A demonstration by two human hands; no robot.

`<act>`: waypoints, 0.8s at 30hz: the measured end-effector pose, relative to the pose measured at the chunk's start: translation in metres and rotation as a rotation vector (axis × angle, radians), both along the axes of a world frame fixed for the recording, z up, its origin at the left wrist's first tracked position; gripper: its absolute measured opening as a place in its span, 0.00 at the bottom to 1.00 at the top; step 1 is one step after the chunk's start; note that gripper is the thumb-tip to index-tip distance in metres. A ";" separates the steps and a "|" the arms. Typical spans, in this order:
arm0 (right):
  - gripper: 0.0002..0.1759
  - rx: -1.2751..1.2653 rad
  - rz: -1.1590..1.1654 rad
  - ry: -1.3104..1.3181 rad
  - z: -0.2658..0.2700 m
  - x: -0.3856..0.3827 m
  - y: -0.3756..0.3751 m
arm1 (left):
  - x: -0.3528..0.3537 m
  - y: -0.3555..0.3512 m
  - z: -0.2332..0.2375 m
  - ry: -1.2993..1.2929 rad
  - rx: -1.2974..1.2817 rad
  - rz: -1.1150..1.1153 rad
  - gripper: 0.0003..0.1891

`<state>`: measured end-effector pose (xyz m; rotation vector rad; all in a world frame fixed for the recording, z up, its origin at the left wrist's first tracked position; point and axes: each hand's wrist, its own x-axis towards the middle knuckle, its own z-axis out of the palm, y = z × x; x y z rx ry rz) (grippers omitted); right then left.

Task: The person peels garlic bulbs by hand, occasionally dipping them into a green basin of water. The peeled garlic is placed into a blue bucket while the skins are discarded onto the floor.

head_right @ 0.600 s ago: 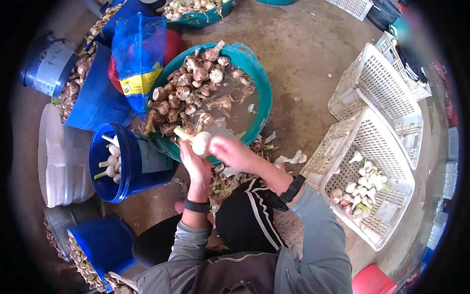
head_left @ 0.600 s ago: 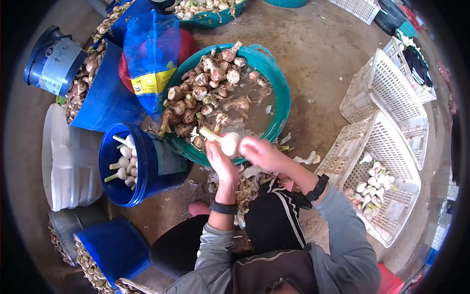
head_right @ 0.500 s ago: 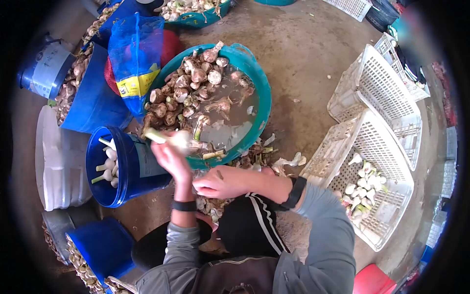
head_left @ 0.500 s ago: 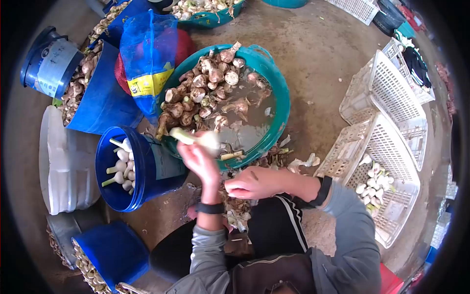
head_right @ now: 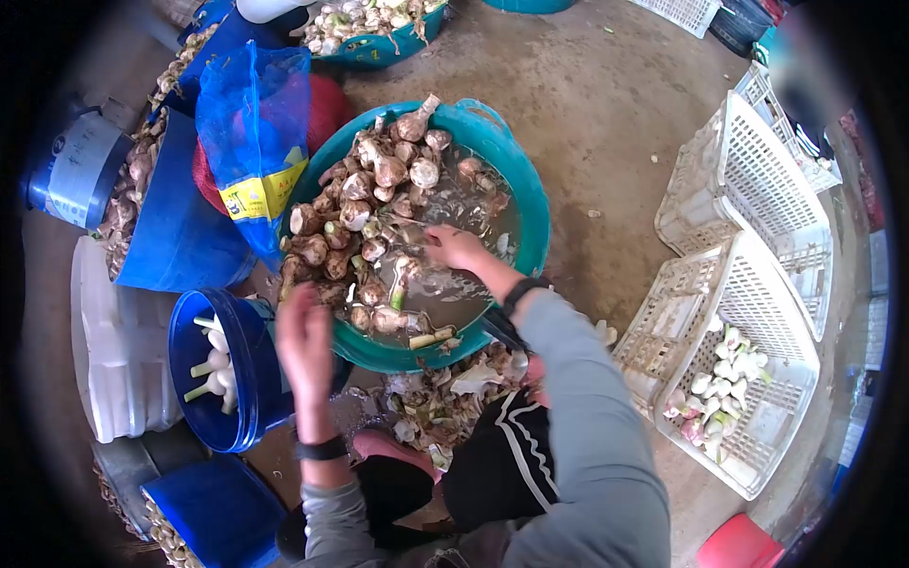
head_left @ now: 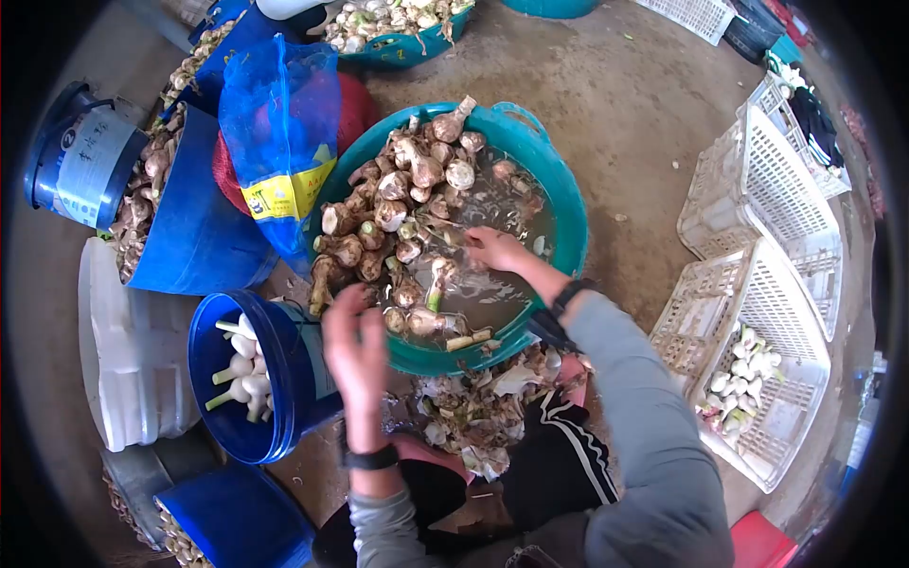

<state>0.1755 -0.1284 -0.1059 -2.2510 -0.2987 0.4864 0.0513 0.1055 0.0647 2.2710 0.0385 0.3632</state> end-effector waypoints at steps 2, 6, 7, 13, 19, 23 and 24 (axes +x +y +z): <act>0.22 0.349 -0.027 0.192 0.065 -0.031 -0.007 | -0.006 -0.048 -0.020 0.146 0.064 -0.150 0.28; 0.22 0.711 -0.205 0.139 0.142 -0.109 -0.020 | -0.024 -0.116 -0.022 -0.035 0.040 -0.218 0.34; 0.21 0.714 -0.187 0.177 0.135 -0.117 -0.029 | -0.030 -0.120 -0.017 -0.038 0.031 -0.219 0.34; 0.18 0.615 -0.285 0.191 0.112 -0.169 -0.033 | -0.072 -0.123 -0.010 -0.121 0.353 -0.336 0.35; 0.19 0.377 -0.275 0.014 0.114 -0.190 -0.023 | -0.096 -0.117 -0.010 -0.121 0.427 -0.339 0.35; 0.15 0.432 -0.270 -0.009 0.133 -0.193 -0.033 | -0.098 -0.116 -0.006 -0.147 0.310 -0.354 0.32; 0.15 0.519 -0.188 -0.176 0.130 -0.190 -0.036 | -0.097 -0.115 0.002 -0.061 0.144 -0.367 0.31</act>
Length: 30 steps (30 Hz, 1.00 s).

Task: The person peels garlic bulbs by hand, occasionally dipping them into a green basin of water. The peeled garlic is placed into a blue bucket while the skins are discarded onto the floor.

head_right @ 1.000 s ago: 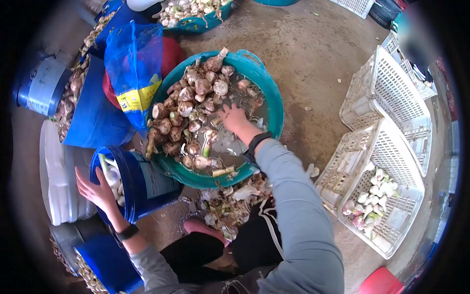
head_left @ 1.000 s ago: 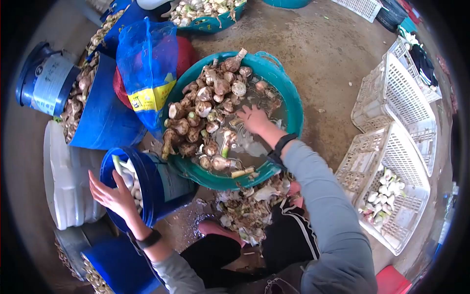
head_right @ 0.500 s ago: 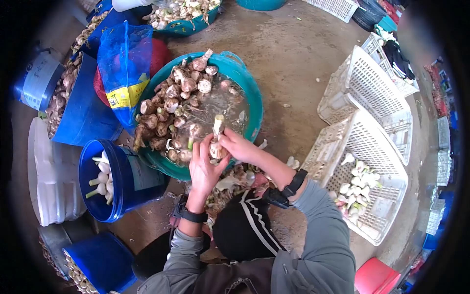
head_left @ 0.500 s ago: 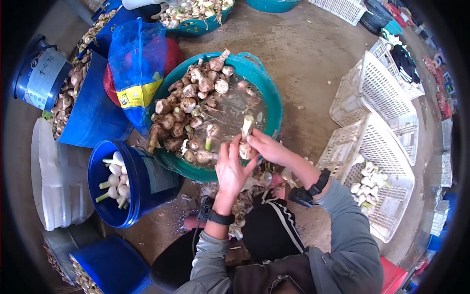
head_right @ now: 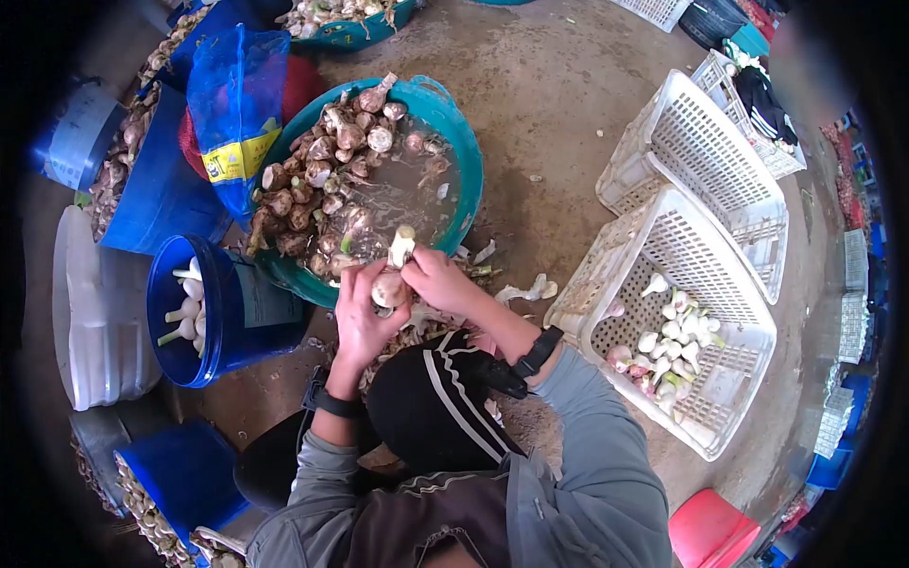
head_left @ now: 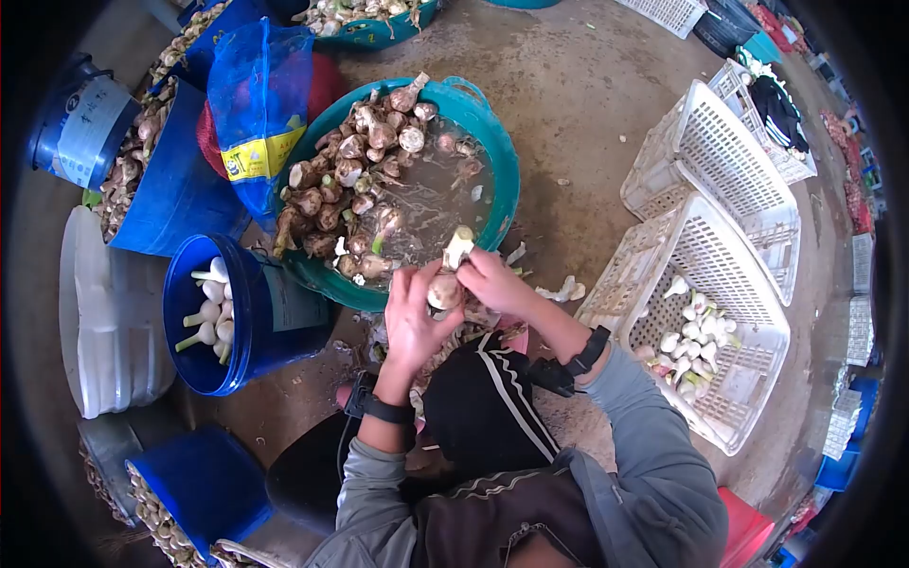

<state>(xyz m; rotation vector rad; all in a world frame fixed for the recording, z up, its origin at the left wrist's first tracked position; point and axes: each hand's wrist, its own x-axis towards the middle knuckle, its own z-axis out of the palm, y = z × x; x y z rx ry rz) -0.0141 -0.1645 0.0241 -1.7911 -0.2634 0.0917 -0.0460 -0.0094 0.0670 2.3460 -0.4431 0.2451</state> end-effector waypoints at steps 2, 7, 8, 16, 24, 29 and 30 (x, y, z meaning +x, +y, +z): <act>0.15 0.233 0.016 0.186 -0.002 -0.001 -0.010 | 0.003 0.007 -0.008 0.076 -0.200 -0.024 0.31; 0.15 0.214 0.115 0.242 -0.003 0.002 -0.003 | -0.002 -0.003 -0.004 0.022 -0.112 0.059 0.32; 0.13 0.290 0.091 0.226 -0.004 0.001 -0.002 | -0.003 -0.007 -0.003 0.004 -0.029 0.097 0.32; 0.11 -0.065 -0.090 0.035 0.001 -0.005 -0.003 | -0.006 -0.011 -0.011 -0.148 0.150 0.092 0.34; 0.14 0.666 0.074 0.661 0.007 -0.003 -0.008 | -0.005 0.001 -0.020 0.585 -1.009 -0.034 0.31; 0.15 0.194 0.104 0.486 0.010 -0.001 -0.005 | -0.007 -0.003 -0.027 0.360 -0.543 0.049 0.38; 0.14 0.263 0.128 0.459 0.010 -0.001 -0.005 | -0.006 -0.004 -0.027 0.355 -0.544 0.048 0.38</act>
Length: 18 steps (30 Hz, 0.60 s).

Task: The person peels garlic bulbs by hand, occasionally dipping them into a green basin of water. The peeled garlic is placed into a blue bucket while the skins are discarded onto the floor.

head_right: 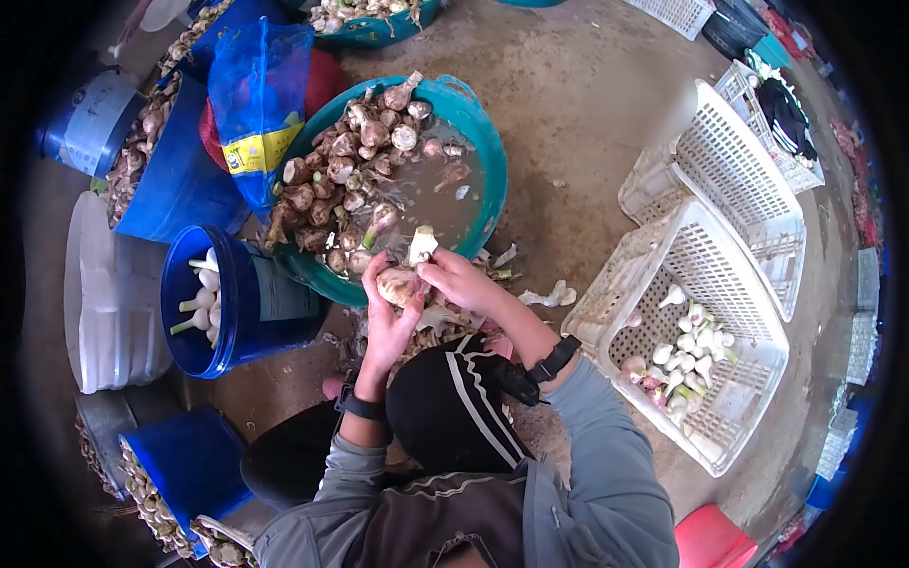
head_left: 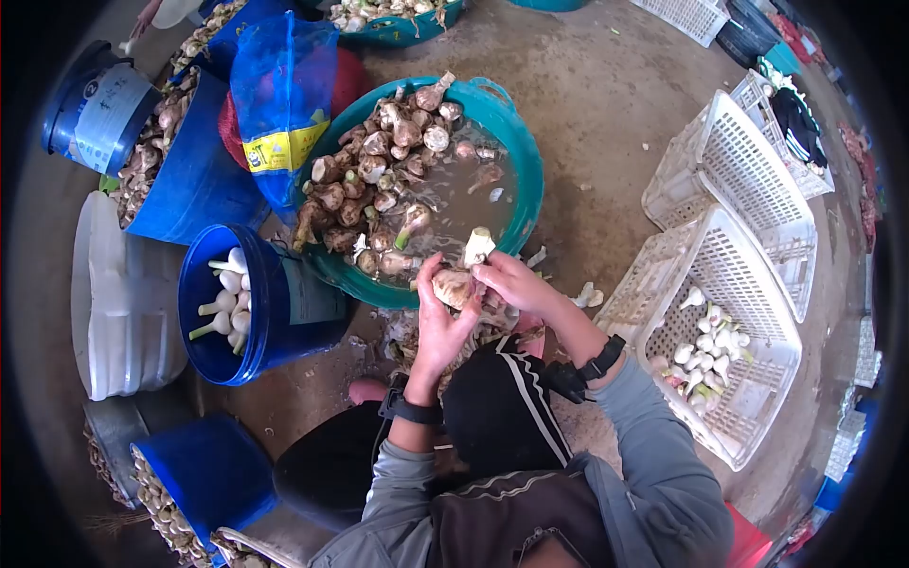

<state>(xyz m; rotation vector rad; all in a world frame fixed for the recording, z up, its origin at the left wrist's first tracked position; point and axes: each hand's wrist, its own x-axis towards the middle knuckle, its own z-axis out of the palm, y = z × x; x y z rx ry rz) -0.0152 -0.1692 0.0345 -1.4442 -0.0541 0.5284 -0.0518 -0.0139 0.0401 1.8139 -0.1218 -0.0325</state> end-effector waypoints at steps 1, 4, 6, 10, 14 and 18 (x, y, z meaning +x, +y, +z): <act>0.13 0.073 0.005 -0.020 -0.001 0.000 0.001 | 0.000 -0.001 0.000 -0.008 -0.023 0.043 0.38; 0.12 0.000 -0.031 -0.266 -0.015 0.003 0.005 | 0.001 0.000 0.000 -0.190 0.153 0.077 0.37; 0.12 -0.051 -0.037 -0.221 -0.016 0.001 0.006 | 0.003 0.000 0.001 -0.366 0.346 0.064 0.37; 0.13 -0.161 -0.150 -0.225 -0.017 -0.001 0.015 | 0.001 -0.012 0.011 -0.156 -0.043 0.142 0.32; 0.16 -0.346 -0.170 -0.649 -0.002 -0.016 0.018 | 0.014 -0.001 -0.005 0.465 -0.946 0.245 0.22; 0.17 -0.076 -0.024 -0.410 -0.009 -0.009 0.006 | 0.020 0.003 -0.002 0.713 -1.077 0.198 0.21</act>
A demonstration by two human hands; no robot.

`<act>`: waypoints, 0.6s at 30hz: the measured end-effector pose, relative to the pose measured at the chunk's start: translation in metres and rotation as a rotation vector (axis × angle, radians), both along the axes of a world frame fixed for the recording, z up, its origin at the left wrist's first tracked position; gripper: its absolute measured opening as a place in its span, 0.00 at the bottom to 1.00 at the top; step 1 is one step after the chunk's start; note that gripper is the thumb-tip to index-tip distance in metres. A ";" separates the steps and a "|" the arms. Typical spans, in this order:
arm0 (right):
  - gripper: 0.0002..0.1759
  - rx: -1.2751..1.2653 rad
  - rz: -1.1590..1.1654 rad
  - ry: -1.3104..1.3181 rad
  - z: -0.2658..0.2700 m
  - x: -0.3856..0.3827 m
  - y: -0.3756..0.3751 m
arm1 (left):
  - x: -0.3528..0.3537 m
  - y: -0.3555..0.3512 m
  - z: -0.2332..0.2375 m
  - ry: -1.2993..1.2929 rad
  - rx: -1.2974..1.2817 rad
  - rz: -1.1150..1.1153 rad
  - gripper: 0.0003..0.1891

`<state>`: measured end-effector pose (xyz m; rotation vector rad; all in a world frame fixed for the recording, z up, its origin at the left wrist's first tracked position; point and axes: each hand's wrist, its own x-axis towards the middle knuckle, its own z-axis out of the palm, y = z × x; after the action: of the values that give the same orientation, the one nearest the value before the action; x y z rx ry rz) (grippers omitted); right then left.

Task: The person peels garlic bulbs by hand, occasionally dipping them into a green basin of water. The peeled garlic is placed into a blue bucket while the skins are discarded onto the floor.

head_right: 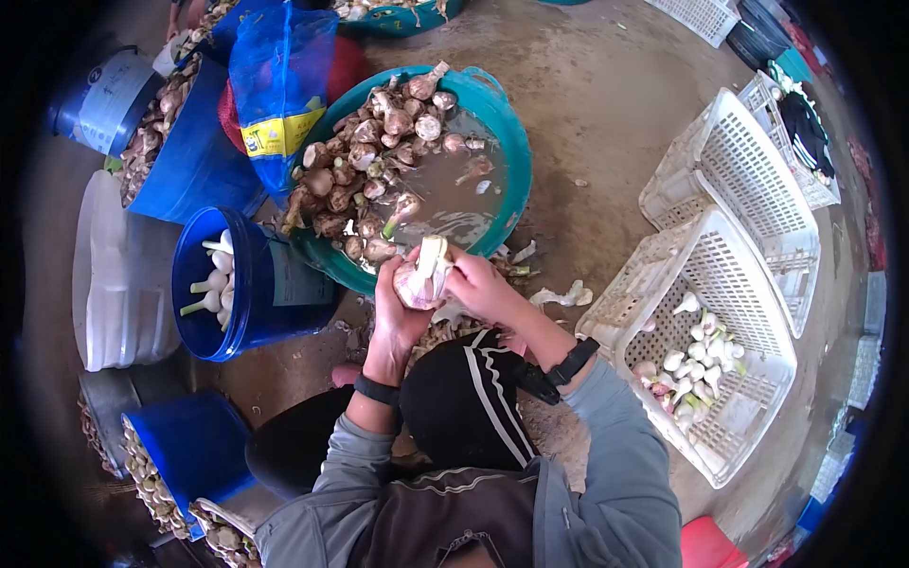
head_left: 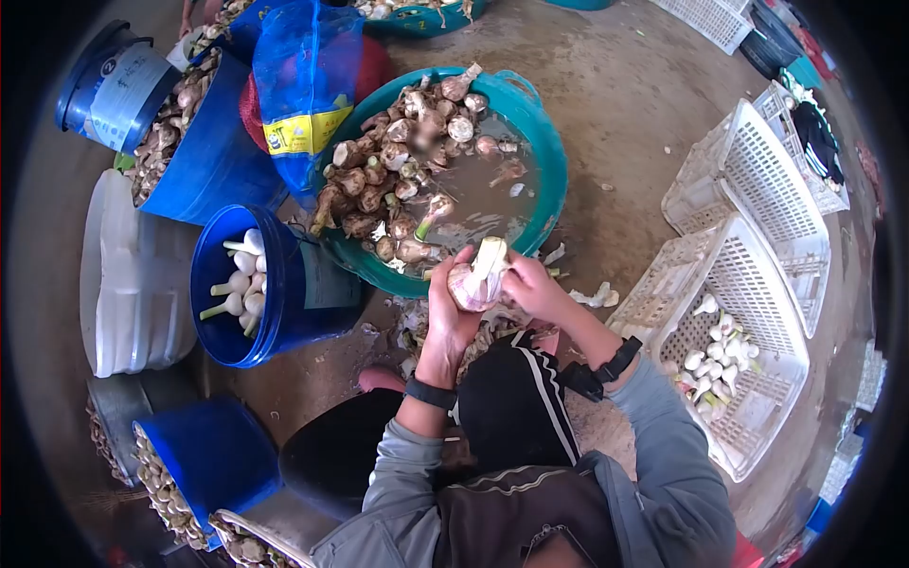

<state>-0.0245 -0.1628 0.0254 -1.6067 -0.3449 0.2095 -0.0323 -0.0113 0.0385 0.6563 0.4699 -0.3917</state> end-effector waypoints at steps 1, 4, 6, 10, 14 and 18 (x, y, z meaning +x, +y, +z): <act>0.17 0.001 0.005 -0.003 0.006 0.003 0.000 | 0.001 0.000 0.002 -0.007 -0.020 -0.013 0.21; 0.18 0.254 0.098 0.078 -0.002 0.010 0.014 | 0.002 -0.005 0.006 -0.045 0.264 -0.007 0.23; 0.18 0.300 0.097 0.302 0.001 0.005 0.009 | -0.002 -0.007 0.007 -0.252 0.469 0.065 0.25; 0.17 0.412 0.054 0.498 0.005 0.000 0.012 | -0.004 -0.006 -0.011 -0.673 0.785 0.131 0.26; 0.15 -0.200 -0.042 -0.128 -0.009 -0.007 0.007 | 0.002 -0.005 -0.003 -0.139 0.133 0.192 0.21; 0.15 -0.218 -0.037 -0.379 -0.026 0.007 -0.010 | 0.007 0.001 -0.008 -0.021 0.168 -0.018 0.23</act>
<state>-0.0175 -0.1728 -0.0006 -1.8677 -0.5985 -0.0922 -0.0254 -0.0099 0.0310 0.8269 0.4804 -0.3649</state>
